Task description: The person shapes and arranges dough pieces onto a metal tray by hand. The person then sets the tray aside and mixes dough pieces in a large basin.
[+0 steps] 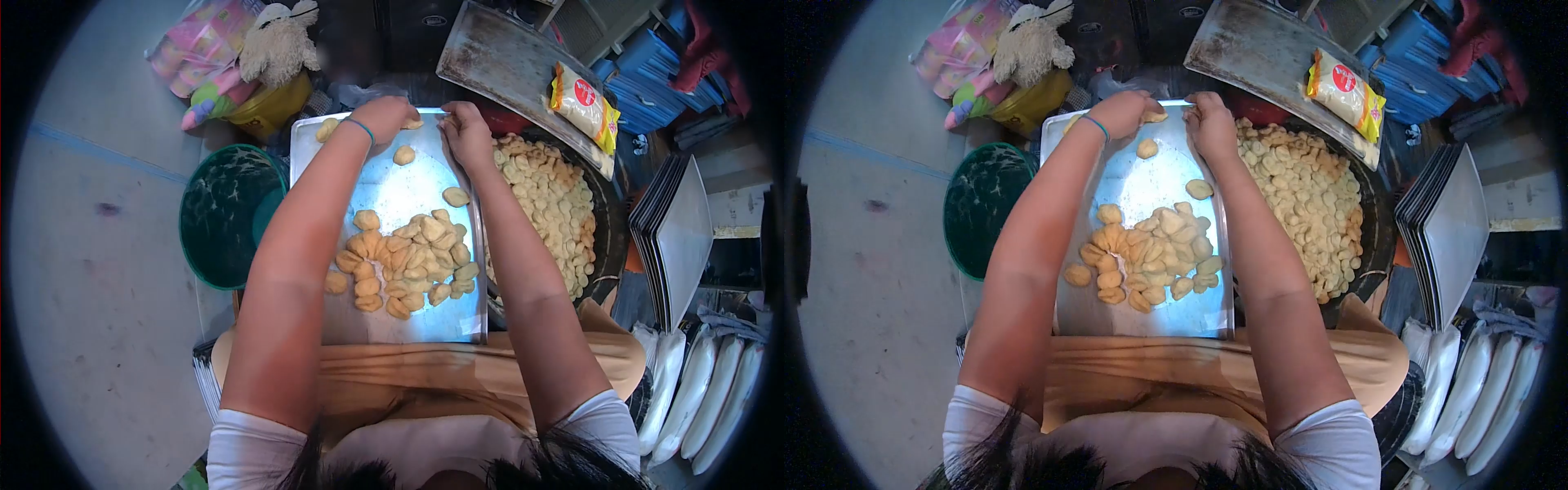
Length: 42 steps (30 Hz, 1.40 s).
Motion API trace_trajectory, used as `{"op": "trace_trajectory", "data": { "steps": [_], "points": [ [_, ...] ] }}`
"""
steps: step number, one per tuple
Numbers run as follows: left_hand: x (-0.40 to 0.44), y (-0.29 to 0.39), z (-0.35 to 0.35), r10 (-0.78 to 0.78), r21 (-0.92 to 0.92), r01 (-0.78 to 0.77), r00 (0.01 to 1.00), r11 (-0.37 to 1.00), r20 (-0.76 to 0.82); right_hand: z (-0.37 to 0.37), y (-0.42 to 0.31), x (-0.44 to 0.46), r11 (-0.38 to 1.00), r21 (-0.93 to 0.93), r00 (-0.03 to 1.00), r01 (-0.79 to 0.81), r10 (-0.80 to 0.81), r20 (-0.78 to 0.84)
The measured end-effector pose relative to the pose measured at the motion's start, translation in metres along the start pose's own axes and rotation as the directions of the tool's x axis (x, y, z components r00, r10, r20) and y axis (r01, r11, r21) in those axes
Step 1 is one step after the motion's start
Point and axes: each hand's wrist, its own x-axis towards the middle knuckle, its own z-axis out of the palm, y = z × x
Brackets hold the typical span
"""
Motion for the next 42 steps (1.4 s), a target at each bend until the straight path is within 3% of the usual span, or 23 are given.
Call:
{"op": "trace_trajectory", "data": {
  "steps": [2, 5, 8, 11, 13, 16, 17, 20, 21, 24, 26, 28, 29, 31, 32, 34, 35, 38, 39, 42],
  "points": [
    [0.007, 0.001, -0.013, -0.030, -0.019, 0.032, 0.998, 0.999, 0.060, -0.007, -0.020, 0.002, 0.999, 0.046, 0.998, -0.019, 0.022, -0.055],
    [0.004, 0.013, -0.034, -0.100, -0.314, 0.113, 0.993, 0.943, 0.058, -0.009, -0.032, 0.003, 0.999, 0.042, 0.996, 0.016, -0.012, -0.084],
    [0.005, 0.005, -0.011, -0.146, -0.205, 0.145, 0.989, 0.968, 0.012, 0.007, -0.013, 0.009, 0.994, -0.034, 0.993, 0.108, -0.110, -0.040],
    [-0.002, 0.000, 0.008, -0.056, -0.081, 0.035, 0.959, 0.996, -0.278, 0.012, -0.010, 0.012, 0.968, -0.133, 0.975, 0.213, -0.219, -0.037],
    [-0.005, 0.012, 0.000, -0.154, -0.162, 0.121, 0.965, 0.979, -0.213, 0.002, -0.030, 0.007, 0.966, -0.111, 0.966, 0.234, -0.243, -0.083],
    [-0.012, 0.011, -0.002, -0.161, -0.164, 0.131, 0.969, 0.978, -0.186, -0.006, -0.054, -0.009, 0.999, 0.017, 0.964, -0.032, 0.027, 0.265],
    [-0.015, 0.008, -0.002, -0.139, -0.145, 0.112, 0.972, 0.983, -0.190, -0.004, -0.054, -0.015, 0.999, 0.036, 0.954, 0.002, -0.012, 0.301],
    [-0.042, 0.000, -0.012, -0.075, -0.005, 0.078, 0.928, 0.997, -0.366, -0.004, -0.054, -0.028, 0.968, -0.139, 0.892, 0.209, -0.130, 0.433],
    [-0.055, -0.002, -0.019, -0.041, 0.031, 0.058, 0.917, 0.998, -0.396, -0.004, -0.050, -0.027, 0.981, -0.104, 0.854, 0.164, -0.089, 0.513],
    [-0.098, 0.008, -0.055, -0.098, 0.064, 0.106, 0.989, 0.992, -0.112, -0.011, -0.039, -0.011, 0.991, 0.118, 0.869, 0.057, -0.108, 0.482],
    [-0.120, 0.009, -0.052, -0.047, 0.087, 0.052, 0.997, 0.995, -0.063, -0.007, -0.020, 0.014, 0.956, 0.260, 0.929, -0.134, 0.030, 0.368],
    [-0.138, 0.011, -0.040, -0.006, 0.089, 0.010, 0.999, 0.996, -0.047, 0.005, -0.005, 0.035, 0.975, 0.215, 0.977, -0.060, 0.014, 0.211],
    [-0.142, 0.016, -0.033, -0.028, 0.090, 0.033, 0.998, 0.995, -0.062, 0.010, -0.005, 0.032, 0.999, 0.041, 0.972, 0.022, -0.031, 0.231],
    [-0.139, 0.016, -0.016, 0.077, 0.162, -0.045, 0.978, 0.986, -0.196, 0.011, -0.015, 0.024, 0.931, -0.307, 0.950, 0.197, -0.105, 0.293],
    [-0.136, 0.016, -0.007, 0.132, 0.199, -0.079, 0.956, 0.977, -0.263, 0.008, -0.017, 0.021, 0.946, -0.291, 0.948, 0.146, -0.050, 0.314],
    [-0.121, 0.020, -0.001, 0.111, 0.186, -0.065, 0.962, 0.980, -0.249, 0.003, -0.011, 0.021, 0.963, -0.264, 0.936, 0.051, 0.046, 0.350],
    [-0.115, 0.021, 0.005, 0.123, 0.223, -0.066, 0.959, 0.973, -0.254, 0.001, -0.005, 0.016, 0.982, -0.184, 0.927, 0.052, 0.021, 0.374],
    [-0.104, 0.016, 0.020, 0.185, 0.265, -0.108, 0.940, 0.958, -0.287, 0.002, -0.010, 0.006, 0.996, -0.053, 0.967, 0.069, -0.053, 0.251],
    [-0.100, 0.011, 0.023, 0.225, 0.258, -0.146, 0.923, 0.955, -0.313, 0.005, -0.017, 0.006, 0.972, -0.158, 0.972, 0.176, -0.147, 0.183],
    [-0.099, 0.012, 0.016, 0.219, 0.238, -0.131, 0.893, 0.962, -0.393, 0.010, -0.041, 0.012, 0.944, -0.244, 0.923, 0.224, -0.125, 0.364]
  ]
}}
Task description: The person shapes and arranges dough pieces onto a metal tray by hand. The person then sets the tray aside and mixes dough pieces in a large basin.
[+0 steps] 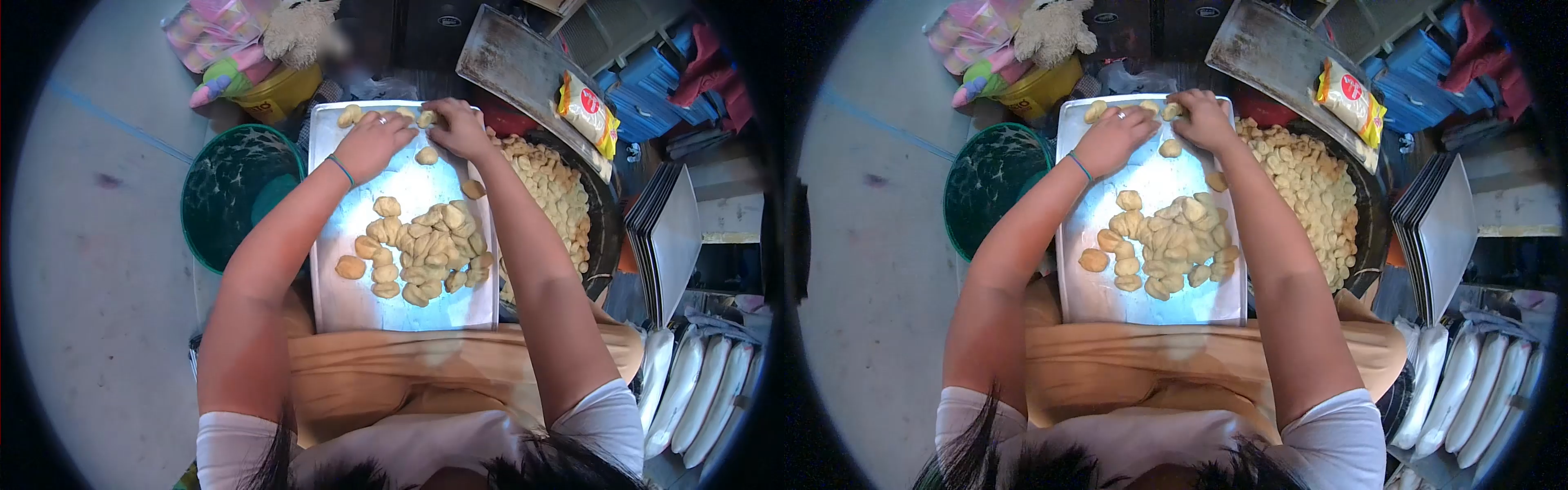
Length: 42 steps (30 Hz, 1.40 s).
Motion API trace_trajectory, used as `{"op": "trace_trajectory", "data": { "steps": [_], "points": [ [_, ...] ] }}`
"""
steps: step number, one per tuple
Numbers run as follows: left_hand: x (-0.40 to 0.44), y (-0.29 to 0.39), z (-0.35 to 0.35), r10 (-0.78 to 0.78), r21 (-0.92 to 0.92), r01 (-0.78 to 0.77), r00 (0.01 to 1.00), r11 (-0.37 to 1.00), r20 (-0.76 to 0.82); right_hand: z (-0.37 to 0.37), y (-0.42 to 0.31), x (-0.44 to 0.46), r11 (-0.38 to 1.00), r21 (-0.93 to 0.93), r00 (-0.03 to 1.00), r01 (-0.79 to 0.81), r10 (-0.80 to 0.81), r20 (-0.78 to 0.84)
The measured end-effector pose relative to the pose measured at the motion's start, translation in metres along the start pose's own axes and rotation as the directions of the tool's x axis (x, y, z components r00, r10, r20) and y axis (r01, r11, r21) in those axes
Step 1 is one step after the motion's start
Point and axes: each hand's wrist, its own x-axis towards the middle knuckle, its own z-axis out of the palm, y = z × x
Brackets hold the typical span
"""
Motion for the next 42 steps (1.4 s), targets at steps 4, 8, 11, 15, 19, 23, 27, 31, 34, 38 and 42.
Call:
{"op": "trace_trajectory", "data": {
  "steps": [4, 8, 11, 15, 19, 23, 27, 31, 34, 38, 42],
  "points": [
    [0.003, -0.012, -0.007, -0.166, 0.098, 0.176, 0.981, 0.980, -0.100, 0.003, -0.004, 0.011, 0.996, -0.010, 0.994, -0.089, 0.090, 0.060],
    [-0.004, -0.034, -0.007, -0.243, 0.203, 0.212, 0.959, 0.956, 0.142, -0.008, -0.017, -0.015, 0.989, 0.098, 0.988, -0.113, 0.122, -0.090],
    [-0.007, -0.040, 0.002, -0.153, 0.158, 0.158, 0.987, 0.975, -0.043, -0.009, -0.030, -0.042, 0.968, 0.249, 0.999, 0.030, -0.038, 0.030],
    [-0.006, -0.048, -0.021, -0.220, 0.074, 0.227, 0.971, 0.971, -0.093, -0.009, -0.043, -0.042, 0.968, 0.228, 0.948, -0.102, 0.025, 0.317],
    [-0.030, -0.075, -0.025, -0.306, -0.045, 0.311, 0.948, 0.949, 0.089, -0.001, -0.064, -0.012, 0.936, 0.267, 0.958, -0.231, 0.171, 0.232],
    [-0.042, -0.082, -0.021, -0.323, -0.036, 0.331, 0.936, 0.943, 0.142, 0.049, -0.096, 0.020, 0.901, 0.405, 0.986, -0.155, 0.115, 0.122],
    [-0.042, -0.095, -0.014, -0.302, -0.154, 0.318, 0.946, 0.935, 0.120, 0.051, -0.122, 0.020, 0.914, 0.384, 0.989, -0.134, 0.100, 0.107],
    [-0.042, -0.096, -0.029, -0.302, -0.249, 0.314, 0.949, 0.916, 0.084, 0.017, -0.123, -0.030, 0.985, 0.167, 0.904, -0.042, -0.033, 0.425],
    [-0.039, -0.079, -0.062, -0.255, -0.327, 0.331, 0.933, 0.885, 0.252, 0.022, -0.101, -0.035, 0.951, 0.285, 0.867, -0.118, -0.042, 0.497],
    [-0.044, -0.067, -0.053, -0.134, -0.260, 0.212, 0.948, 0.942, 0.288, 0.047, -0.095, 0.000, 0.742, 0.614, 0.961, -0.269, 0.249, 0.120],
    [-0.041, -0.063, -0.046, -0.378, -0.061, 0.408, 0.884, 0.911, 0.277, 0.001, -0.094, 0.002, 0.939, 0.259, 0.974, -0.224, 0.214, 0.070]
  ]
}}
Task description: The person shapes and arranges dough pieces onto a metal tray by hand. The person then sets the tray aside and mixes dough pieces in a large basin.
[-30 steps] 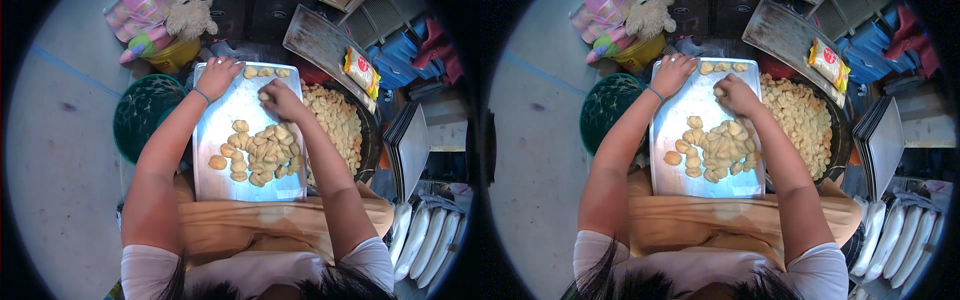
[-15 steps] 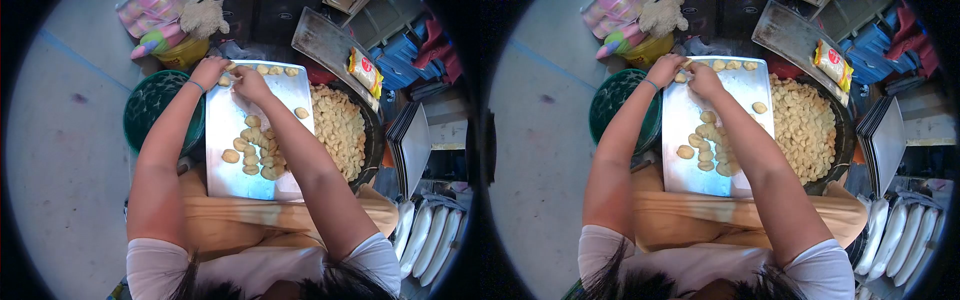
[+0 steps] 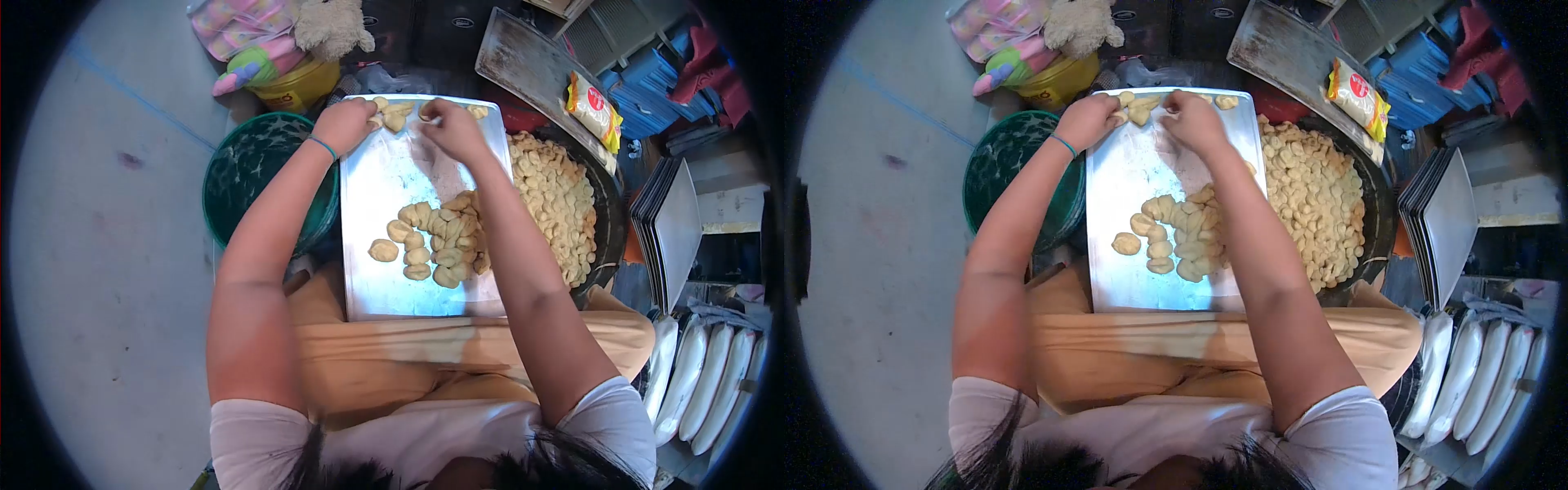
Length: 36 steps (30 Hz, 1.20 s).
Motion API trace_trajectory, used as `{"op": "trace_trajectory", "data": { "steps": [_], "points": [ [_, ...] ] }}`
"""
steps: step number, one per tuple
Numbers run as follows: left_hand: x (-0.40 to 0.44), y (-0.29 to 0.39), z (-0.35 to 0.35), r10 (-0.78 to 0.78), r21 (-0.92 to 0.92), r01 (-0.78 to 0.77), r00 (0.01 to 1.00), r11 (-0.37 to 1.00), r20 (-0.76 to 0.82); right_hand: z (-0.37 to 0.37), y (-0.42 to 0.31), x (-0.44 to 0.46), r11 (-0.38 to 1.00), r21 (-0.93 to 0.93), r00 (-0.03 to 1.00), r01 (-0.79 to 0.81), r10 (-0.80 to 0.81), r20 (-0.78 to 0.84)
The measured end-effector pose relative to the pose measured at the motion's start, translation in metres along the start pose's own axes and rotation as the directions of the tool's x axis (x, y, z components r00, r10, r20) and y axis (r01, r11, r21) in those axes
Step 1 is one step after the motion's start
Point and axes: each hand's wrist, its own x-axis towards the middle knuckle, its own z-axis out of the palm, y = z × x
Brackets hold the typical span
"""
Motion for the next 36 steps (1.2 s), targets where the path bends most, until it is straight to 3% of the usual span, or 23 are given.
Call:
{"op": "trace_trajectory", "data": {
  "steps": [1, 4, 5, 6, 8, 10, 12, 14, 17, 18, 20, 21, 24, 26, 27, 28, 31, 34, 36],
  "points": [
    [0.000, 0.001, -0.001, 0.022, 0.008, -0.022, 0.999, 1.000, -0.039, -0.022, 0.004, -0.014, 0.988, -0.152, 1.000, -0.006, 0.009, 0.016],
    [-0.005, 0.004, -0.004, 0.132, 0.031, -0.128, 0.977, 0.991, -0.170, -0.073, 0.045, -0.072, 0.918, -0.377, 0.966, -0.121, 0.196, 0.167],
    [-0.005, 0.007, -0.001, 0.207, 0.042, -0.203, 0.954, 0.978, -0.218, -0.075, 0.059, -0.081, 0.858, -0.479, 0.899, -0.187, 0.346, 0.268],
    [-0.003, 0.010, 0.002, 0.284, 0.060, -0.278, 0.922, 0.959, -0.264, -0.071, 0.063, -0.091, 0.930, -0.299, 0.910, -0.212, 0.300, 0.287],
    [0.002, 0.017, 0.017, 0.290, 0.096, -0.276, 0.937, 0.956, -0.192, -0.061, 0.072, -0.084, 0.933, -0.213, 0.921, -0.289, 0.332, 0.203],
    [0.005, 0.025, 0.021, 0.255, 0.134, -0.238, 0.958, 0.962, -0.129, -0.045, 0.064, -0.061, 0.957, -0.154, 0.963, -0.244, 0.258, 0.076],
    [0.007, 0.034, 0.016, 0.185, 0.174, -0.170, 0.980, 0.970, -0.075, -0.018, 0.053, -0.030, 0.992, 0.012, 0.992, -0.128, 0.128, 0.020],
    [0.008, 0.035, 0.019, 0.152, 0.185, -0.135, 0.985, 0.974, -0.085, 0.007, 0.047, -0.010, 0.998, 0.056, 0.998, 0.021, -0.024, 0.050],
    [0.008, 0.032, 0.021, 0.207, 0.114, -0.183, 0.946, 0.976, -0.251, 0.004, -0.003, -0.031, 0.927, -0.375, 0.999, -0.020, 0.036, 0.036],
    [0.007, 0.031, 0.021, 0.232, 0.079, -0.219, 0.915, 0.973, -0.329, -0.003, -0.020, -0.050, 0.915, -0.400, 0.969, 0.061, 0.041, 0.242],
    [0.010, 0.033, 0.022, 0.357, 0.063, -0.356, 0.879, 0.932, -0.315, 0.010, -0.018, -0.089, 0.959, -0.205, 0.824, 0.197, -0.049, 0.565],
    [0.011, 0.036, 0.024, 0.421, 0.053, -0.426, 0.855, 0.903, -0.304, 0.011, -0.021, -0.098, 0.954, -0.128, 0.792, 0.270, -0.145, 0.593],
    [0.017, 0.047, 0.044, 0.399, 0.113, -0.384, 0.898, 0.916, -0.185, 0.004, 0.006, -0.079, 0.990, 0.093, 0.876, 0.110, -0.141, 0.462],
    [0.021, 0.055, 0.048, 0.329, 0.155, -0.305, 0.928, 0.940, -0.173, -0.004, 0.019, -0.052, 0.988, 0.138, 0.976, -0.075, 0.044, 0.214],
    [0.023, 0.059, 0.046, 0.301, 0.168, -0.275, 0.941, 0.947, -0.157, -0.006, 0.031, -0.037, 1.000, 0.019, 0.999, 0.002, -0.003, 0.048],
    [0.025, 0.063, 0.045, 0.272, 0.181, -0.245, 0.951, 0.952, -0.144, -0.005, 0.040, -0.023, 0.999, -0.029, 0.998, -0.045, 0.044, -0.048],
    [0.027, 0.070, 0.046, 0.313, 0.084, -0.304, 0.879, 0.949, -0.360, -0.010, 0.062, -0.014, 0.989, 0.097, 0.989, -0.115, 0.123, -0.081],
    [0.034, 0.077, 0.046, 0.411, -0.033, -0.438, 0.863, 0.898, -0.293, -0.020, 0.084, -0.013, 0.948, 0.266, 0.972, -0.174, 0.209, -0.107],
    [0.038, 0.081, 0.048, 0.387, 0.056, -0.383, 0.905, 0.922, -0.179, -0.025, 0.096, -0.012, 0.944, 0.287, 0.951, -0.161, 0.227, -0.212]
  ]
}}
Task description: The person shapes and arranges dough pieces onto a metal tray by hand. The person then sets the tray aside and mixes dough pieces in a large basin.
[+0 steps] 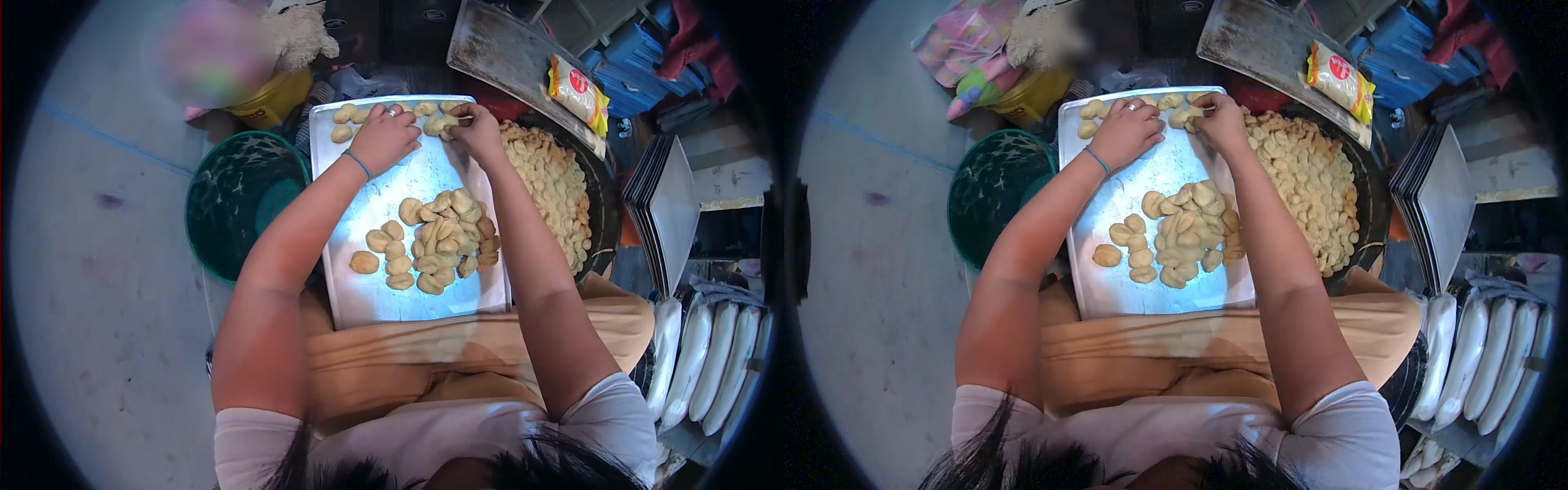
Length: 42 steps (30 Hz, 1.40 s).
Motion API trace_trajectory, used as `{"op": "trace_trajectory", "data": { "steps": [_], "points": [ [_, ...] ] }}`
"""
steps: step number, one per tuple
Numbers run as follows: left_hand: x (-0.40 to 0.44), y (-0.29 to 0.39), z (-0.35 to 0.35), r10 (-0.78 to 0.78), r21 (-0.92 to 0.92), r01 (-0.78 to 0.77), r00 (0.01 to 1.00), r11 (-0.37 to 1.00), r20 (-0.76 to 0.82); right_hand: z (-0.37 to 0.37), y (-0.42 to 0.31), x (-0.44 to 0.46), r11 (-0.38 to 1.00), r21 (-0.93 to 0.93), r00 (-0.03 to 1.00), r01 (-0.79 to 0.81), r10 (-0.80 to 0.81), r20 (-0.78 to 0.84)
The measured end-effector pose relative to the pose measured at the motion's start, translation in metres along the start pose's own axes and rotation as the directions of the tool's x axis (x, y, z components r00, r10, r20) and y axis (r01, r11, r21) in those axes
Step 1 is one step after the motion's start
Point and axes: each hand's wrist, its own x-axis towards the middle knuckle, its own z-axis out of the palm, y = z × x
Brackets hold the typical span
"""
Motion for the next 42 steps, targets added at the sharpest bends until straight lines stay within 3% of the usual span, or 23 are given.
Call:
{"op": "trace_trajectory", "data": {
  "steps": [2, 5, 8, 9, 12, 13, 14, 15, 16, 17, 20, 23, 24, 26, 27, 30, 32, 33, 35, 36, 38, 40, 42],
  "points": [
    [0.006, 0.005, 0.007, -0.059, 0.103, 0.052, 0.996, 0.993, 0.061, -0.002, 0.006, 0.000, 0.988, 0.124, 0.996, -0.088, 0.086, 0.023],
    [0.017, 0.018, 0.012, -0.077, -0.020, 0.075, 0.976, 0.997, -0.203, 0.001, 0.011, -0.003, 0.896, 0.420, 0.987, -0.141, 0.094, 0.130],
    [0.025, 0.018, 0.018, 0.009, 0.025, -0.008, 1.000, 1.000, -0.017, -0.007, -0.001, -0.015, 0.896, 0.374, 0.964, -0.239, 0.172, 0.203],
    [0.027, 0.016, 0.020, 0.001, 0.024, -0.001, 1.000, 1.000, -0.029, -0.013, 0.008, -0.012, 0.923, 0.310, 0.966, -0.228, 0.176, 0.189],
    [0.029, 0.014, 0.029, -0.036, 0.006, 0.037, 0.994, 0.999, -0.108, -0.024, 0.023, -0.005, 0.867, 0.464, 0.981, -0.183, 0.195, 0.022],
    [0.029, 0.015, 0.031, -0.056, -0.011, 0.055, 0.985, 0.998, -0.161, -0.023, 0.028, -0.005, 0.861, 0.481, 0.985, -0.165, 0.167, 0.040],
    [0.029, 0.016, 0.033, -0.075, -0.029, 0.071, 0.974, 0.997, -0.214, -0.024, 0.033, -0.005, 0.978, 0.206, 0.999, 0.013, -0.006, -0.035],
    [0.029, 0.017, 0.031, -0.061, -0.006, 0.061, 0.983, 0.998, -0.170, -0.026, 0.029, -0.006, 0.978, -0.095, 0.980, 0.186, -0.191, -0.054],
    [0.028, 0.017, 0.027, -0.047, 0.016, 0.049, 0.991, 0.999, -0.125, -0.029, 0.020, -0.009, 0.860, -0.386, 0.930, 0.333, -0.367, -0.016],
    [0.027, 0.016, 0.023, -0.032, 0.039, 0.035, 0.996, 0.999, -0.082, -0.031, 0.011, -0.015, 0.820, -0.462, 0.927, 0.339, -0.376, 0.013],
    [0.025, 0.009, 0.026, 0.078, -0.066, -0.081, 0.996, 0.995, -0.044, -0.022, 0.006, -0.019, 0.926, -0.339, 0.984, 0.166, -0.180, -0.010],
    [0.028, 0.012, 0.026, -0.010, -0.107, -0.005, 0.990, 0.994, -0.139, -0.011, 0.015, -0.017, 0.987, -0.151, 0.996, 0.060, -0.070, -0.063],
    [0.029, 0.010, 0.025, -0.004, -0.078, -0.001, 0.998, 0.997, -0.062, -0.007, 0.009, -0.019, 0.995, -0.100, 0.998, 0.013, -0.019, -0.059],
    [0.031, 0.007, 0.022, 0.002, -0.023, 0.000, 0.996, 1.000, 0.091, -0.006, -0.003, -0.025, 0.958, -0.281, 0.995, 0.048, -0.069, -0.066],
    [0.029, 0.005, 0.023, 0.039, -0.008, -0.039, 0.999, 0.999, 0.011, -0.006, -0.009, -0.028, 0.926, -0.371, 0.993, 0.067, -0.098, -0.067],
    [0.026, 0.005, 0.018, 0.113, 0.049, -0.105, 0.972, 0.993, -0.204, 0.000, -0.003, -0.032, 0.846, -0.419, 0.881, 0.331, -0.436, -0.184],
    [0.024, 0.010, -0.010, 0.111, 0.080, -0.091, 0.948, 0.993, -0.299, -0.001, 0.011, -0.028, 0.787, -0.480, 0.875, 0.387, -0.477, -0.076],
    [0.021, 0.011, -0.027, 0.060, 0.018, -0.058, 0.988, 0.998, -0.144, -0.004, 0.015, -0.026, 0.756, -0.507, 0.870, 0.415, -0.493, -0.023],
    [0.006, 0.012, -0.070, -0.023, -0.079, 0.038, 0.982, 0.996, 0.186, -0.011, 0.003, -0.030, 0.913, -0.355, 0.969, 0.200, -0.238, -0.066],
    [-0.007, 0.016, -0.091, -0.037, -0.170, 0.105, 0.932, 0.980, 0.360, -0.012, -0.004, -0.032, 0.960, -0.267, 0.992, 0.081, -0.102, -0.068],
    [-0.037, 0.025, -0.116, 0.000, -0.238, 0.199, 0.767, 0.951, 0.642, -0.010, -0.004, -0.031, 0.937, -0.338, 0.991, 0.085, -0.115, -0.068],
    [-0.060, 0.040, -0.125, 0.012, -0.177, 0.232, 0.575, 0.956, 0.818, -0.005, 0.003, -0.027, 0.899, -0.422, 0.986, 0.116, -0.155, -0.059],
    [-0.081, 0.060, -0.120, -0.029, -0.124, 0.248, 0.537, 0.961, 0.843, 0.000, 0.004, -0.022, 0.895, -0.435, 0.985, 0.098, -0.149, -0.085]
  ]
}}
